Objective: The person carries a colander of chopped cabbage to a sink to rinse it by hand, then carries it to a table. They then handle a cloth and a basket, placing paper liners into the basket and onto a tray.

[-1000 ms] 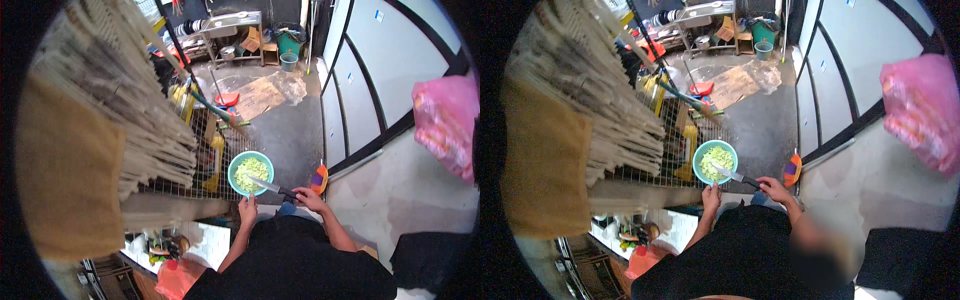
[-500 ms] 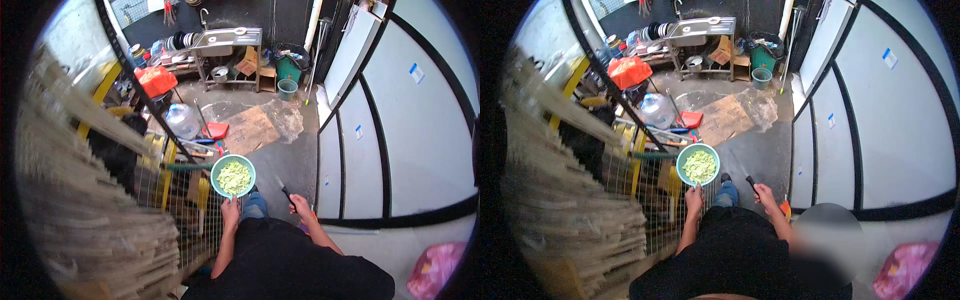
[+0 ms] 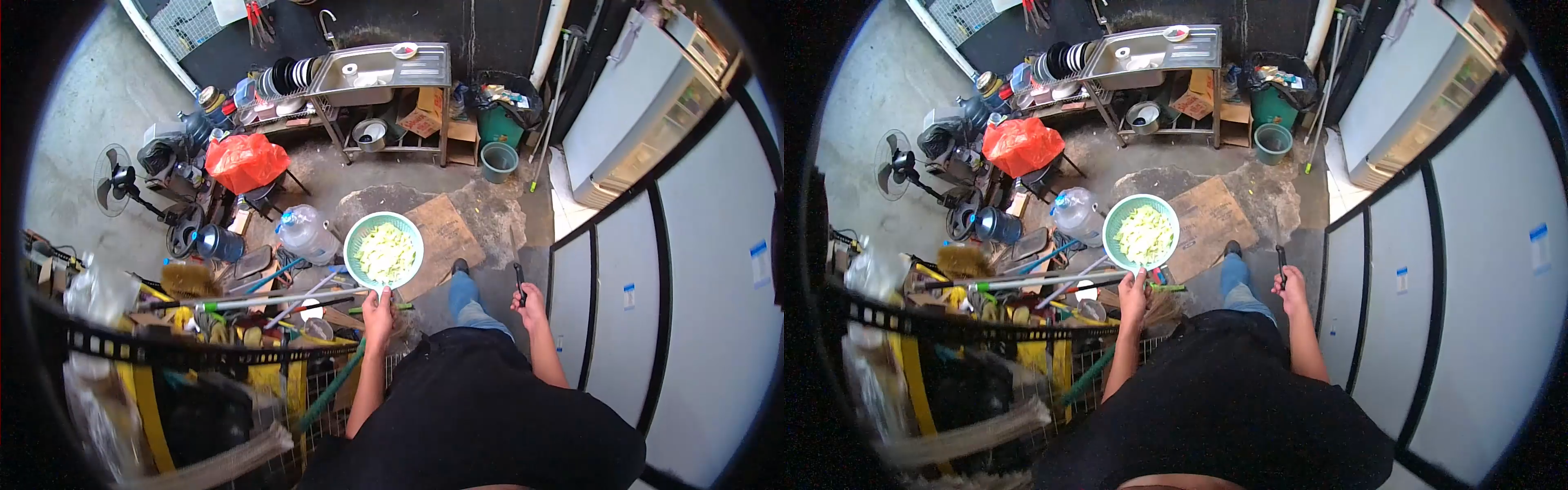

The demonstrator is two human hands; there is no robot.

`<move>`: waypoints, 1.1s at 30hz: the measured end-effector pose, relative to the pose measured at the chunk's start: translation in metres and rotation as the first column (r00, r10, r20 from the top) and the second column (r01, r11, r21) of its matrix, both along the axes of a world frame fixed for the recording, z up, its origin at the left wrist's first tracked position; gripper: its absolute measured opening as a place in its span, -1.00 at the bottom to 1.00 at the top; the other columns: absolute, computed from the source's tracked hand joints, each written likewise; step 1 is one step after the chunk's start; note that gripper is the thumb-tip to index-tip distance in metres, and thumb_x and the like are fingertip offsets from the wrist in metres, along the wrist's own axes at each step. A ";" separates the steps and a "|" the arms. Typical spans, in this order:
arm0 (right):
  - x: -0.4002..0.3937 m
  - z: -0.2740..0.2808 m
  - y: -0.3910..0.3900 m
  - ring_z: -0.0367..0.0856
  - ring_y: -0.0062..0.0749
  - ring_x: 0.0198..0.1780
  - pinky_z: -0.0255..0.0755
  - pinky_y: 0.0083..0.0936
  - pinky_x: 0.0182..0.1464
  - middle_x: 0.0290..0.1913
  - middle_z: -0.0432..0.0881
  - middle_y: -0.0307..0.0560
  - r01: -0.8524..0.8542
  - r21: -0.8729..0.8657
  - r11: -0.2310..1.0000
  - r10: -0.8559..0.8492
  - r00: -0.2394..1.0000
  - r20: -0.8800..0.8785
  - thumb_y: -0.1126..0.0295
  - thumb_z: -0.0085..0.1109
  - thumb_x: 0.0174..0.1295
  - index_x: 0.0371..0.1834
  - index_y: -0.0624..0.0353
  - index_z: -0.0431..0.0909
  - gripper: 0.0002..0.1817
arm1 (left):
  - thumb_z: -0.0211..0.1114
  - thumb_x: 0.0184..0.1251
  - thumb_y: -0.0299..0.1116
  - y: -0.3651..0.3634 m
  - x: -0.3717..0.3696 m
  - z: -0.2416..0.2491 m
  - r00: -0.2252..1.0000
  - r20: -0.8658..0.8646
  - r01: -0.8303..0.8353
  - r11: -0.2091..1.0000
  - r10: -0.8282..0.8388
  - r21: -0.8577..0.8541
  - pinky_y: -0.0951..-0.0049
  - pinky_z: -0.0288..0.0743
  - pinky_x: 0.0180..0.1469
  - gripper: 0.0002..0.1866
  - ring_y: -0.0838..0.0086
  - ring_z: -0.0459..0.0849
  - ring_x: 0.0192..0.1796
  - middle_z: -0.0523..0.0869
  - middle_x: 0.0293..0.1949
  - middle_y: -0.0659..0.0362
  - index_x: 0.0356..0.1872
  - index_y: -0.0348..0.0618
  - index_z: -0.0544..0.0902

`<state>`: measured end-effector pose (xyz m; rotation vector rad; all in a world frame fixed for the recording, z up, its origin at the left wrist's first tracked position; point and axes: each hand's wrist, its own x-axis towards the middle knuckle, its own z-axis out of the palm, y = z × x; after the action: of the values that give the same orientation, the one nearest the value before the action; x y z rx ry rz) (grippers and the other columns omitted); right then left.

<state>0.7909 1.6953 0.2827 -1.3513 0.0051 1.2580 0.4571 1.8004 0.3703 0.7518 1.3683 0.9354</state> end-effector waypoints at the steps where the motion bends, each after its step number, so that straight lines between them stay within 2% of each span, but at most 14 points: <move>1: 0.009 -0.004 0.020 0.43 -0.44 -0.57 0.43 -0.41 -0.47 -0.50 0.47 -0.15 0.026 0.016 1.000 -0.026 1.000 -0.015 0.38 -0.03 0.34 -0.09 0.10 0.32 -0.85 | 0.14 0.44 -0.16 0.018 0.012 0.004 0.999 -0.004 -0.037 0.999 0.038 0.008 0.58 0.01 -0.73 -0.75 0.71 0.22 -0.76 0.32 -0.73 0.39 -0.33 -0.13 0.48; 3: 0.031 -0.013 0.083 0.46 -0.42 -0.52 0.43 -0.41 -0.45 -0.48 0.49 -0.13 -0.002 0.014 1.000 0.002 1.000 -0.021 0.37 -0.03 0.35 -0.14 0.10 0.34 -0.89 | 0.14 0.45 -0.16 0.070 0.026 -0.020 0.999 -0.010 -0.031 0.999 0.031 0.015 0.58 0.01 -0.74 -0.75 0.71 0.21 -0.76 0.31 -0.74 0.39 -0.32 -0.12 0.48; 6: 0.060 -0.023 0.170 0.55 -0.40 -0.40 0.44 -0.41 -0.39 -0.38 0.58 -0.08 -0.084 0.010 0.996 0.085 0.992 -0.090 0.37 -0.01 0.36 -0.18 0.11 0.38 -0.91 | 0.13 0.45 -0.17 0.128 0.050 -0.010 0.999 -0.005 -0.043 0.999 0.043 -0.010 0.58 0.01 -0.74 -0.75 0.71 0.20 -0.77 0.29 -0.75 0.40 -0.33 -0.12 0.46; 8: 0.068 -0.008 0.248 0.57 -0.42 -0.38 0.42 -0.46 -0.39 -0.31 0.63 -0.09 -0.214 0.053 0.975 0.216 0.976 -0.031 0.34 0.04 0.35 -0.15 0.11 0.41 -0.88 | 0.12 0.46 -0.18 0.168 0.067 -0.005 0.992 0.017 -0.123 0.991 0.124 -0.042 0.60 -0.01 -0.74 -0.75 0.72 0.19 -0.77 0.29 -0.75 0.40 -0.35 -0.12 0.45; 10: 0.073 -0.001 0.323 0.56 -0.51 -0.41 0.39 -0.56 -0.41 -0.30 0.65 -0.15 -0.349 0.035 0.936 0.349 0.937 0.005 0.31 0.16 0.30 -0.10 0.10 0.43 -0.80 | 0.12 0.46 -0.18 0.200 0.072 -0.006 0.984 0.020 -0.178 0.984 0.178 0.009 0.62 0.02 -0.74 -0.75 0.72 0.20 -0.75 0.30 -0.74 0.40 -0.36 -0.12 0.46; 15: 0.067 0.016 0.508 0.40 -0.65 -0.58 0.25 -0.67 -0.56 -0.28 0.70 -0.07 -0.589 0.084 0.804 0.587 0.808 0.051 0.32 0.15 0.32 -0.20 0.06 0.38 -0.85 | 0.12 0.45 -0.17 0.293 0.083 0.010 0.944 -0.014 -0.328 0.942 0.328 -0.074 0.63 0.02 -0.72 -0.75 0.71 0.22 -0.75 0.32 -0.71 0.39 -0.35 -0.10 0.46; 17: 0.052 0.015 0.569 0.40 -0.65 -0.58 0.25 -0.66 -0.57 -0.28 0.70 -0.06 -0.582 0.088 0.809 0.577 0.813 0.077 0.33 0.14 0.33 -0.18 0.06 0.37 -0.85 | 0.13 0.43 -0.18 0.340 0.082 0.007 0.930 -0.008 -0.367 0.924 0.369 -0.102 0.65 -0.01 -0.69 -0.79 0.73 0.22 -0.73 0.34 -0.69 0.40 -0.31 -0.08 0.47; 19: 0.046 0.001 0.630 0.42 -0.64 -0.58 0.29 -0.64 -0.58 -0.28 0.71 -0.02 -0.574 0.125 0.809 0.565 0.819 0.101 0.35 0.14 0.32 -0.14 0.07 0.36 -0.83 | 0.14 0.41 -0.16 0.390 0.071 -0.009 0.950 0.003 -0.309 0.942 0.313 -0.132 0.64 0.02 -0.70 -0.77 0.71 0.23 -0.73 0.34 -0.68 0.38 -0.31 -0.09 0.47; 22: 0.038 -0.032 0.704 0.47 -0.58 -0.58 0.34 -0.60 -0.55 -0.36 0.68 -0.08 -0.459 0.096 0.883 0.461 0.887 0.005 0.37 0.17 0.30 -0.14 0.08 0.36 -0.81 | 0.14 0.36 -0.21 0.475 0.066 -0.004 0.956 -0.019 -0.292 0.948 0.292 -0.126 0.63 0.10 -0.69 -0.82 0.69 0.26 -0.72 0.37 -0.67 0.36 -0.28 -0.10 0.49; 23: 0.038 -0.042 0.725 0.54 -0.52 -0.54 0.43 -0.61 -0.51 -0.39 0.63 -0.14 -0.426 0.034 0.904 0.425 0.905 0.020 0.38 0.18 0.29 -0.27 0.05 0.42 -0.89 | 0.13 0.37 -0.25 0.501 0.066 -0.003 0.955 -0.030 -0.298 0.950 0.297 -0.097 0.63 0.06 -0.71 -0.84 0.70 0.24 -0.74 0.34 -0.70 0.36 -0.32 -0.11 0.47; 24: 0.042 -0.048 0.748 0.54 -0.52 -0.54 0.43 -0.61 -0.51 -0.39 0.63 -0.14 -0.422 0.029 0.906 0.421 0.907 0.021 0.38 0.18 0.29 -0.27 0.05 0.42 -0.89 | 0.12 0.38 -0.30 0.531 0.064 0.000 0.953 -0.041 -0.304 0.951 0.302 -0.062 0.63 0.01 -0.73 -0.84 0.71 0.21 -0.75 0.32 -0.72 0.37 -0.36 -0.13 0.45; 30: 0.063 -0.069 0.861 0.55 -0.45 -0.57 0.49 -0.56 -0.56 -0.45 0.53 -0.18 -0.256 -0.147 0.955 0.273 0.956 0.108 0.37 0.28 0.22 -0.28 0.06 0.38 -0.79 | 0.08 0.35 -0.37 0.674 0.053 0.032 0.991 -0.056 -0.118 0.993 0.118 0.012 0.61 0.05 -0.72 -0.88 0.72 0.24 -0.74 0.36 -0.71 0.37 -0.25 -0.19 0.51; 32: 0.072 -0.077 0.890 0.55 -0.45 -0.60 0.51 -0.55 -0.59 -0.45 0.53 -0.18 -0.195 -0.246 0.949 0.247 0.947 0.203 0.38 0.26 0.23 -0.32 0.06 0.38 -0.81 | 0.10 0.35 -0.38 0.715 0.057 0.031 0.994 -0.026 -0.103 0.994 0.104 0.046 0.61 0.05 -0.73 -0.88 0.73 0.23 -0.75 0.36 -0.71 0.37 -0.24 -0.21 0.52; 33: 0.084 -0.102 0.905 0.56 -0.38 -0.63 0.49 -0.49 -0.64 -0.43 0.57 -0.06 -0.211 -0.278 0.937 0.282 0.927 0.246 0.39 0.25 0.22 -0.14 0.22 0.40 -0.74 | 0.10 0.35 -0.38 0.736 0.060 0.031 0.994 -0.025 -0.104 0.994 0.105 0.036 0.61 0.05 -0.73 -0.88 0.73 0.23 -0.75 0.36 -0.71 0.37 -0.24 -0.21 0.52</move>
<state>0.8749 2.6003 0.1808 -1.7852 -0.2237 1.2927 0.5171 2.5363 0.4013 0.7268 1.4294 1.0371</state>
